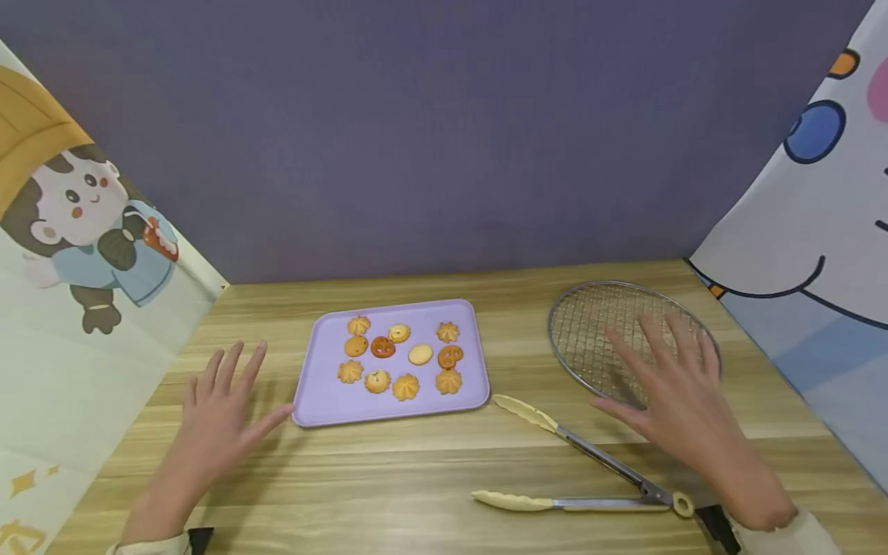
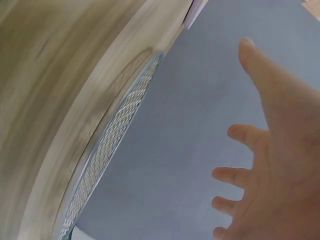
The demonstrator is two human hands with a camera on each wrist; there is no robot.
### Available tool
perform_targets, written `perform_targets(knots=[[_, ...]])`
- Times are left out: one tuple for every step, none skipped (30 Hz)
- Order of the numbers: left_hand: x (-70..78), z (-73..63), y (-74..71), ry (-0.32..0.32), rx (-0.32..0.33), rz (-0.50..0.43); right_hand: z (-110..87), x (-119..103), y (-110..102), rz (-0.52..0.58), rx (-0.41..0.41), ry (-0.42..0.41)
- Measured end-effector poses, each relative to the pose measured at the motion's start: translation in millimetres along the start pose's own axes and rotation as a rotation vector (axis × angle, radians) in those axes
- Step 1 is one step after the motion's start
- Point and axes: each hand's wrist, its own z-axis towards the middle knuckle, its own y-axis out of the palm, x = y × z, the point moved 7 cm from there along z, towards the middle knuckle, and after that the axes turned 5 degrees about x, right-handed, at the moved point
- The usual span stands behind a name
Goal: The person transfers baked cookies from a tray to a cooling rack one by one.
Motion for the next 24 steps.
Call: perform_targets(knots=[[2.4,1.3,1.5,0.014,0.001,-0.020,1.0,-2.8,-1.4,0.008,-0.005,-0.006],[5.1,2.7,2.6,0.029,0.003,-0.039,1.9,-5.8,-2.5,0.021,-0.013,-0.008],[7.9,4.1,3.5,0.043,0.004,-0.058,2.6,-8.9,-3.4,0.037,-0.021,-0.009],[10.4,5.1,4.2,0.054,0.000,-0.075,3.2,-12.9,-4.7,0.056,-0.029,-0.010],[12.3,5.6,5.1,0.060,-0.011,-0.097,3.4,-17.3,-5.3,0.075,-0.045,-0.010],[13.9,6.1,5.9,0.062,-0.026,-0.119,3.4,-22.2,-5.5,0.098,-0.065,-0.013],[15.3,6.5,6.5,0.068,-0.037,-0.136,2.7,-27.2,-5.3,0.125,-0.088,-0.013],[16.3,6.9,7.0,0.071,-0.054,-0.152,2.0,-32.4,-4.5,0.145,-0.110,-0.016],[16.6,7.2,8.0,0.067,-0.074,-0.169,0.7,-37.7,-3.6,0.165,-0.134,-0.021],[16.7,7.5,8.7,0.066,-0.090,-0.184,-0.6,-43.3,-2.7,0.178,-0.157,-0.032],[16.7,8.0,9.1,0.068,-0.101,-0.196,-2.3,-48.6,-1.2,0.198,-0.184,-0.039],[16.3,8.9,9.4,0.070,-0.107,-0.207,-4.6,-53.7,0.8,0.215,-0.217,-0.041],[15.6,9.9,10.0,0.078,-0.108,-0.214,-6.9,-58.6,2.6,0.230,-0.243,-0.044],[14.5,11.2,10.7,0.078,-0.111,-0.229,-9.4,-63.4,4.4,0.240,-0.268,-0.048],[12.6,12.4,11.8,0.068,-0.118,-0.249,-12.1,-68.1,6.0,0.253,-0.292,-0.051],[10.6,13.6,13.2,0.059,-0.126,-0.269,-14.7,-72.5,7.1,0.260,-0.309,-0.057],[8.3,15.2,14.9,0.044,-0.140,-0.295,-17.3,-76.5,7.9,0.274,-0.326,-0.057],[5.9,16.9,17.0,0.025,-0.159,-0.322,-20.1,-80.2,8.7,0.279,-0.345,-0.059],[3.4,18.8,19.3,0.006,-0.180,-0.353,-22.4,-83.6,8.9,0.283,-0.356,-0.062],[0.7,20.5,21.9,-0.022,-0.208,-0.385,-25.3,-86.2,9.4,0.286,-0.375,-0.057],[-2.1,21.9,24.7,-0.051,-0.240,-0.413,-28.2,-88.3,9.9,0.289,-0.394,-0.050],[-4.0,23.2,27.4,-0.074,-0.273,-0.450,-31.0,-89.9,10.5,0.292,-0.416,-0.040],[-5.8,24.4,30.2,-0.097,-0.307,-0.486,-33.8,-91.2,11.5,0.294,-0.441,-0.029],[-7.4,25.4,33.0,-0.121,-0.338,-0.521,-36.4,-92.0,12.4,0.290,-0.463,-0.017]])
